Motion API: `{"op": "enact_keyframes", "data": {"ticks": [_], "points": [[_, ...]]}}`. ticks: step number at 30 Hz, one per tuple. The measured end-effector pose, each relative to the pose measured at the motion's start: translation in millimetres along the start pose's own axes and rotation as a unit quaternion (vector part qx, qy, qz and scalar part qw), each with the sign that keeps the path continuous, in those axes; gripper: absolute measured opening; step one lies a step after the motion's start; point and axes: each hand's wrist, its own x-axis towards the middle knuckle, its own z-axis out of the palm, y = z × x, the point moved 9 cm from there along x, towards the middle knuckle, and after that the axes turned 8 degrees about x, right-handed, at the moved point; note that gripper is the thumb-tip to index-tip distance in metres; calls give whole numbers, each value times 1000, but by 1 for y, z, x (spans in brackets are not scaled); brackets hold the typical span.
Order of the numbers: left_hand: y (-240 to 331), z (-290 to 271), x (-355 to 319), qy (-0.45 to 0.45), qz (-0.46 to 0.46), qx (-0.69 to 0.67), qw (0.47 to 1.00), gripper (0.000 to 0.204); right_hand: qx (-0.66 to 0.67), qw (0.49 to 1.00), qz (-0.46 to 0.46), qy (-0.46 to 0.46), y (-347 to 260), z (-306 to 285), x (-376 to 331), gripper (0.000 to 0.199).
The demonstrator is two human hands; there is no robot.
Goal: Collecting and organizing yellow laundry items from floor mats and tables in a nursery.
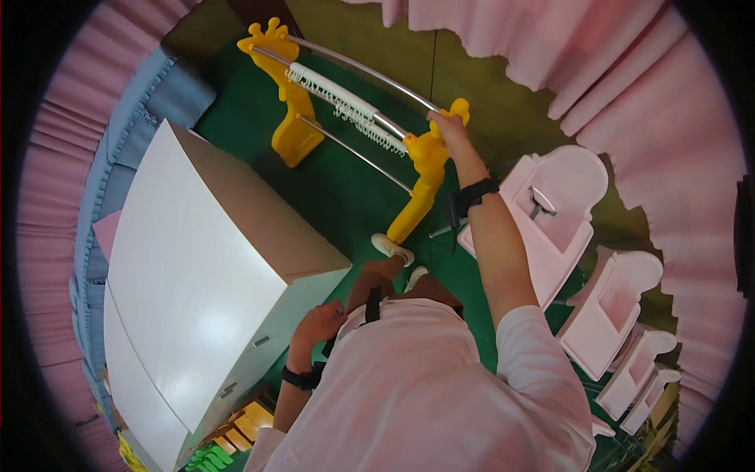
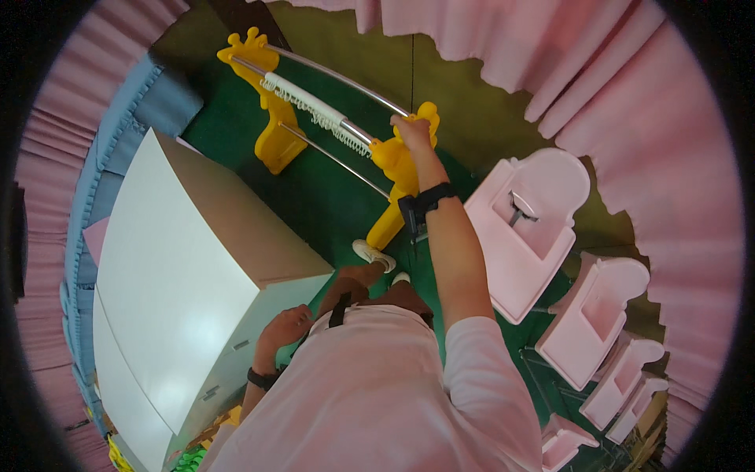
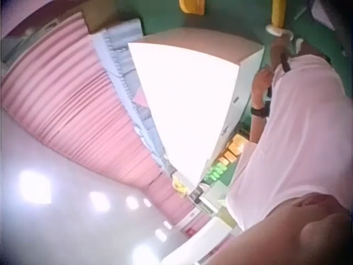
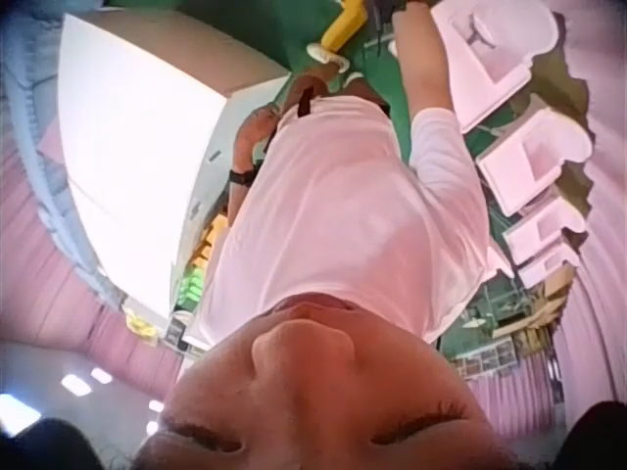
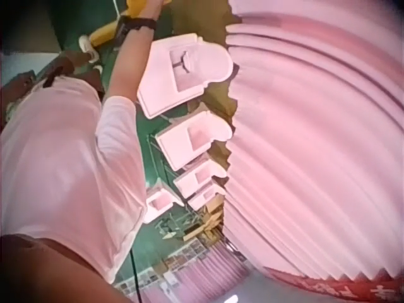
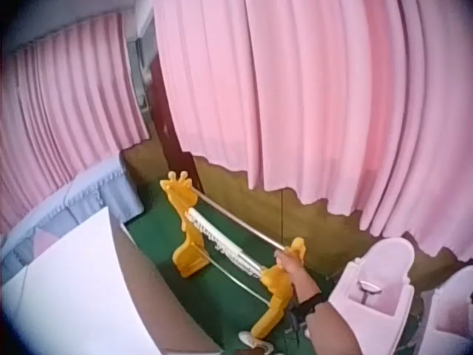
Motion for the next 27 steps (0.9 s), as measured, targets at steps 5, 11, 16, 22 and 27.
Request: {"op": "enact_keyframes", "data": {"ticks": [5, 11, 16, 22, 27], "points": [[-7, -17, 41, 8, 4, 24, 1000, 25, 37, 994, -86, 63, -29, -4, 20, 37], [11, -78, 157, -34, 76, 56, 995, 29, 0, 989, -111, 101, -47, -50, 92, 45], [26, -219, 233, 33, 142, -29, 989, 25, -84, 979, -138, 127, -85, -44, 64, 42], [-1, -344, 316, 56, 154, -15, 986, 26, -121, 957, -153, 212, -86, -59, 47, 34], [-62, -407, 368, 94, 110, -115, 983, 27, -161, 940, -93, 287, -80, -55, 49, 32]]}}
